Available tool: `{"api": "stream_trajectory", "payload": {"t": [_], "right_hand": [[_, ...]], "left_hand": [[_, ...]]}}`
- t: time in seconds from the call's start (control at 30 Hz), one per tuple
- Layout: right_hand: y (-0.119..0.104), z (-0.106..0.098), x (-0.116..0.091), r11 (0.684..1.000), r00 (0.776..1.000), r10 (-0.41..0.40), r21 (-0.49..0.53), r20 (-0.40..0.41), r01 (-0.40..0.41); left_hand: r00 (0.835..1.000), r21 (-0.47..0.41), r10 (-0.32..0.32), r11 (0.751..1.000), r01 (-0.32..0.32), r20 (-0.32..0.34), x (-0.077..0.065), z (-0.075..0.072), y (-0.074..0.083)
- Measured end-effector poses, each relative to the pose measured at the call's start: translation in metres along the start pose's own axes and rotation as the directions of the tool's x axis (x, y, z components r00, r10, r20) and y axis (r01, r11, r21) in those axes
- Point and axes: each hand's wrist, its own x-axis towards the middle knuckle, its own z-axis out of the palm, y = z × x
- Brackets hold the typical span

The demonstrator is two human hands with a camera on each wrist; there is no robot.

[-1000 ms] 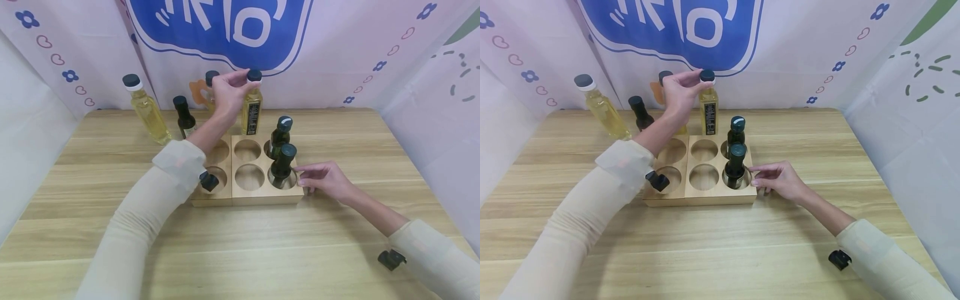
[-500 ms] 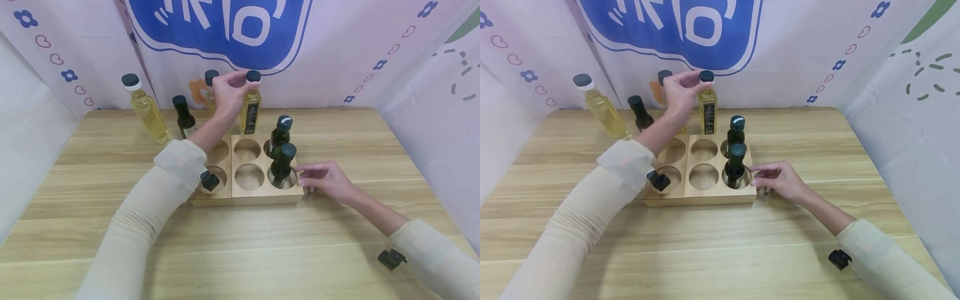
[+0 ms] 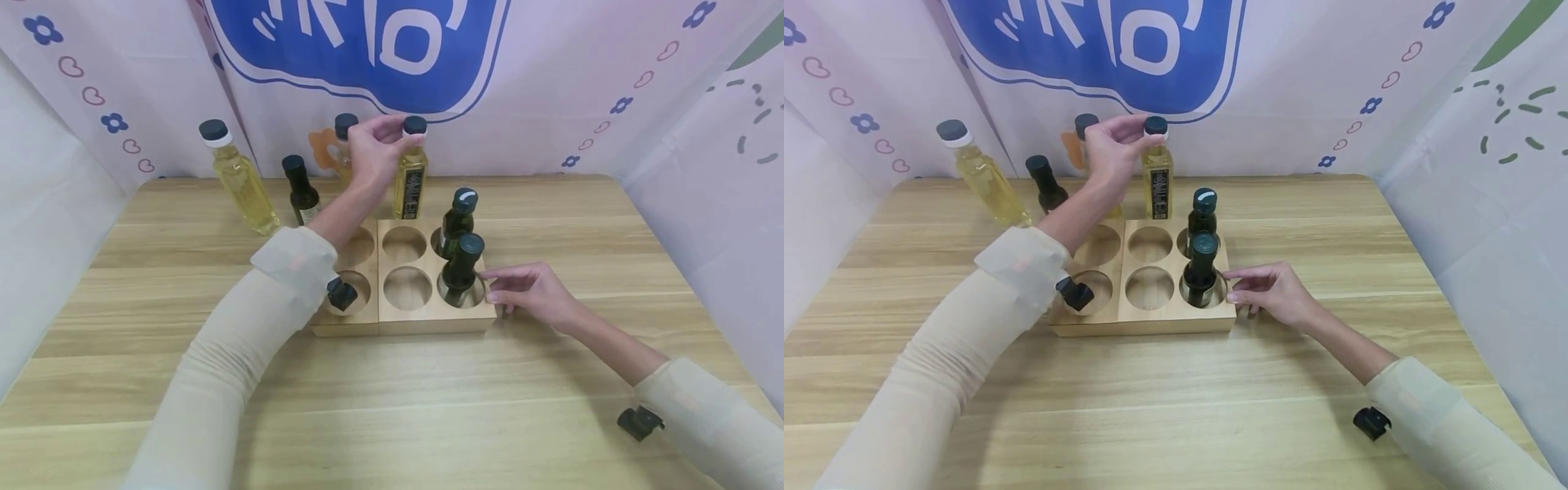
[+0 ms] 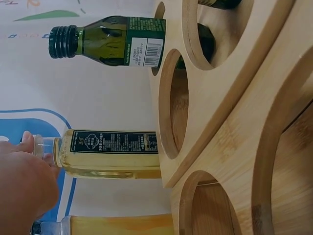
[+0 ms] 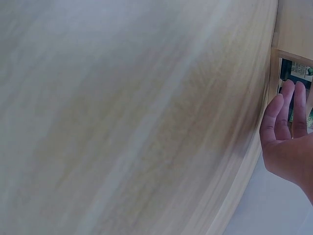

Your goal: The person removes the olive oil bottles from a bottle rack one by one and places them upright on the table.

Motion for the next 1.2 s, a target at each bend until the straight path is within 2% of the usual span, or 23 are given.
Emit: {"api": "stream_trajectory", "payload": {"t": [0.6, 0.8, 1.0, 1.2], "right_hand": [[-0.002, 0.002, 0.000, 1.000, 1.000, 0.017, 0.007, 0.004, -0.017], [-0.003, 0.002, 0.000, 1.000, 1.000, 0.010, 0.004, 0.004, -0.010], [-0.003, 0.002, -0.001, 1.000, 1.000, 0.011, 0.005, 0.005, -0.011], [-0.002, 0.002, -0.001, 1.000, 1.000, -0.001, 0.009, 0.006, 0.001]], "left_hand": [[0.998, 0.036, 0.033, 0.999, -0.034, 0.044, -0.001, -0.008, 0.000], [0.997, 0.091, 0.036, 0.995, -0.042, 0.068, -0.001, -0.010, 0.001], [0.992, 0.182, 0.066, 0.980, -0.086, 0.109, -0.003, -0.013, 0.004], [0.979, 0.289, 0.128, 0.942, -0.170, 0.160, -0.012, -0.019, 0.013]]}}
